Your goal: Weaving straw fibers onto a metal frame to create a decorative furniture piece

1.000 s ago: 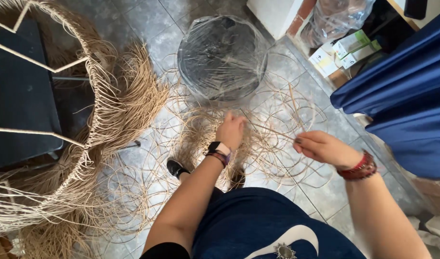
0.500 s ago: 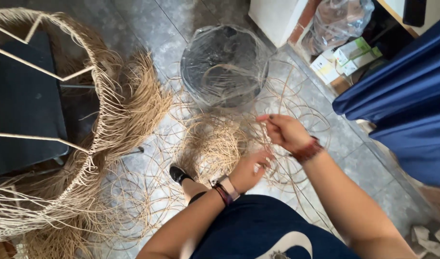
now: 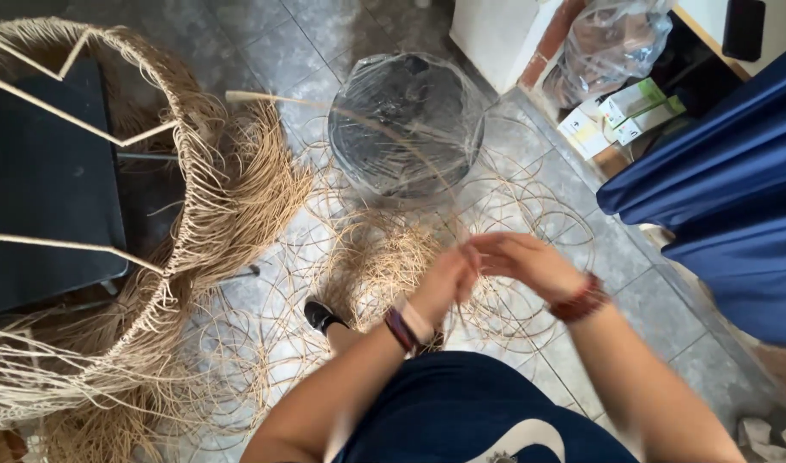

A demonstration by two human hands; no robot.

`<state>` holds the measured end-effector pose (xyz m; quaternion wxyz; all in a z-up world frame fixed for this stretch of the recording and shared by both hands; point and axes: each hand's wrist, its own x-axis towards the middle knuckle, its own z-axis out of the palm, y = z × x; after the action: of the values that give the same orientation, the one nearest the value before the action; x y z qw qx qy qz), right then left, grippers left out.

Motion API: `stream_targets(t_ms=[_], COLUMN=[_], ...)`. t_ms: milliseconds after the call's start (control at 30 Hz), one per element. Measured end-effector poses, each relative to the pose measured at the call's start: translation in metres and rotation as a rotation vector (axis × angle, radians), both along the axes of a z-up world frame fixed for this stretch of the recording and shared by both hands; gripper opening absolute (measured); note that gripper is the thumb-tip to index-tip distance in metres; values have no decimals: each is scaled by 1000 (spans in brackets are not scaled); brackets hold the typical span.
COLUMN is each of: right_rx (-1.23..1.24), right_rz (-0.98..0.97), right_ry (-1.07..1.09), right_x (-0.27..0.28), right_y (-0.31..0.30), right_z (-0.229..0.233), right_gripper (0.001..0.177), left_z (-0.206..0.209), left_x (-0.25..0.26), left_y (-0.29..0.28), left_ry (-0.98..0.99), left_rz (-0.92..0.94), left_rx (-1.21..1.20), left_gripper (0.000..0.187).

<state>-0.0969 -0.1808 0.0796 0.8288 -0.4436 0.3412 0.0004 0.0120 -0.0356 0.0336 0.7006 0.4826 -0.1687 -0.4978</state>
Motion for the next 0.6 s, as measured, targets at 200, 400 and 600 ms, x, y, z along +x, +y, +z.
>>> stream_targets(t_ms=[200, 400, 600], right_rx=[-77, -445, -576], right_rz=[30, 337, 771], right_ry=[-205, -94, -49], right_x=[58, 35, 77], right_y=[17, 26, 49], right_z=[-10, -28, -6], right_gripper=[32, 28, 31], left_z=[-57, 11, 77], left_x=[-18, 76, 133], left_y=[20, 23, 80], left_ry=[-378, 281, 255], left_rz=[-403, 127, 794], left_rx=[104, -400, -388], left_gripper=[19, 48, 29])
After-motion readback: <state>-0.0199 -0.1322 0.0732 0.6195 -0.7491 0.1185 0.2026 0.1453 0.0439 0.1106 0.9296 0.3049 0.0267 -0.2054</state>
